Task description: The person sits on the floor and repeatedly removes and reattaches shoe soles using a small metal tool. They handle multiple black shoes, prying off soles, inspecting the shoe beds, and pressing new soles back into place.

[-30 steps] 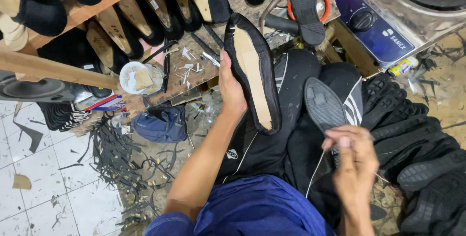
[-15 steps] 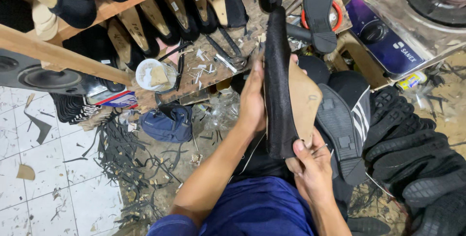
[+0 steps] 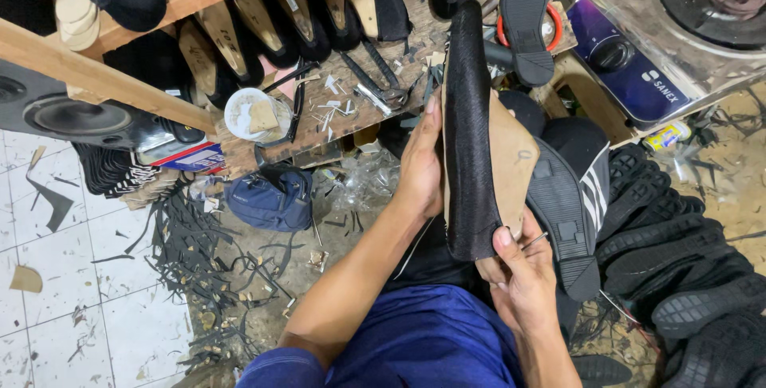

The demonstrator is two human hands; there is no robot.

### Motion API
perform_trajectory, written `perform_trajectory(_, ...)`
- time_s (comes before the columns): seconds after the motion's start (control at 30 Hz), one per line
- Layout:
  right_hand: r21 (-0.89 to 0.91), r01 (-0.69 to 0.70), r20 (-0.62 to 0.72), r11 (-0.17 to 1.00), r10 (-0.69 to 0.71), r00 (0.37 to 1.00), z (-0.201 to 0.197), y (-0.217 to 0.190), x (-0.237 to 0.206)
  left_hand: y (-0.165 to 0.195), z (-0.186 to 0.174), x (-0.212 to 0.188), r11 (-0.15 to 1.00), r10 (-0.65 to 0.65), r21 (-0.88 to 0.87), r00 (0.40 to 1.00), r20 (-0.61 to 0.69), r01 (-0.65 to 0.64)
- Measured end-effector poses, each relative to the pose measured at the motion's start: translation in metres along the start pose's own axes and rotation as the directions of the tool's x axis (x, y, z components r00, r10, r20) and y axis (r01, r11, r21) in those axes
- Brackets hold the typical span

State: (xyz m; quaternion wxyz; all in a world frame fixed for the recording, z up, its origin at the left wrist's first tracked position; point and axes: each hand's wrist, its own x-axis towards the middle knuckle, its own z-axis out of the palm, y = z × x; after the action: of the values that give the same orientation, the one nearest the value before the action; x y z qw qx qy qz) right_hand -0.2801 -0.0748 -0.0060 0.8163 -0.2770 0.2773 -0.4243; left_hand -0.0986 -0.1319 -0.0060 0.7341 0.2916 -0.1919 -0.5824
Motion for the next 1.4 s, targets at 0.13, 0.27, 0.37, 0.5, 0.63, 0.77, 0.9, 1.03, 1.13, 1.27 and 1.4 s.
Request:
perform_trajectory(0.13, 0.092, -0.058, 0.057, 0.994, 0.053, 0.997, 0.002, 0.0, -0.004, 0.001, 0.007, -0.011, 0.916, -0.04, -0.369, 0.954, 0.299, 0.154)
perform_trajectory(0.27, -0.058, -0.089, -0.113, 0.994, 0.082, 0.99, 0.008, -0.005, -0.006, 0.009, 0.013, -0.02, 0.922, -0.134, -0.321, 0.958, 0.254, 0.215)
perform_trajectory(0.37, -0.512, 0.213, -0.109, 0.832, -0.309, 0.945, 0.017, -0.013, -0.012, 0.015, 0.018, -0.029, 0.992, -0.124, -0.031, 0.986, -0.109, 0.121)
perform_trajectory(0.5, -0.79, 0.384, 0.157, 0.478, -0.448, 0.88, 0.028, -0.023, -0.028, 0.013, 0.026, -0.031, 0.974, 0.143, 0.21, 0.957, -0.253, -0.09)
perform_trajectory(0.63, -0.886, 0.3, 0.11, 0.353, -0.468, 0.877, 0.036, -0.016, -0.031, 0.01, 0.03, -0.032, 0.944, 0.254, 0.277, 0.931, -0.26, -0.18)
perform_trajectory(0.77, -0.887, 0.29, 0.096, 0.359, -0.471, 0.877, 0.036, -0.016, -0.03, 0.011, 0.032, -0.037, 0.943, 0.261, 0.275, 0.927, -0.269, -0.185)
perform_trajectory(0.9, -0.852, 0.259, 0.037, 0.456, -0.44, 0.897, 0.034, -0.018, -0.028, 0.012, 0.034, -0.038, 0.967, 0.202, 0.219, 0.915, -0.349, -0.13)
perform_trajectory(1.03, -0.843, 0.275, 0.048, 0.462, -0.445, 0.894, 0.031, -0.015, -0.028, 0.008, 0.031, -0.04, 0.955, 0.245, 0.244, 0.911, -0.332, -0.168)
perform_trajectory(1.13, -0.893, 0.302, 0.133, 0.333, -0.445, 0.885, 0.02, -0.019, -0.026, 0.0, 0.02, -0.037, 0.95, 0.264, 0.248, 0.914, -0.308, -0.19)
perform_trajectory(1.27, -0.992, -0.001, -0.071, 0.124, -0.557, 0.827, -0.018, -0.039, -0.009, -0.012, -0.011, -0.017, 0.918, 0.344, 0.275, 0.918, -0.197, -0.285)
perform_trajectory(1.4, -0.924, -0.262, -0.107, -0.279, -0.468, 0.877, -0.061, -0.047, 0.009, -0.017, -0.047, -0.003, 0.869, 0.282, 0.45, 0.954, -0.105, -0.207)
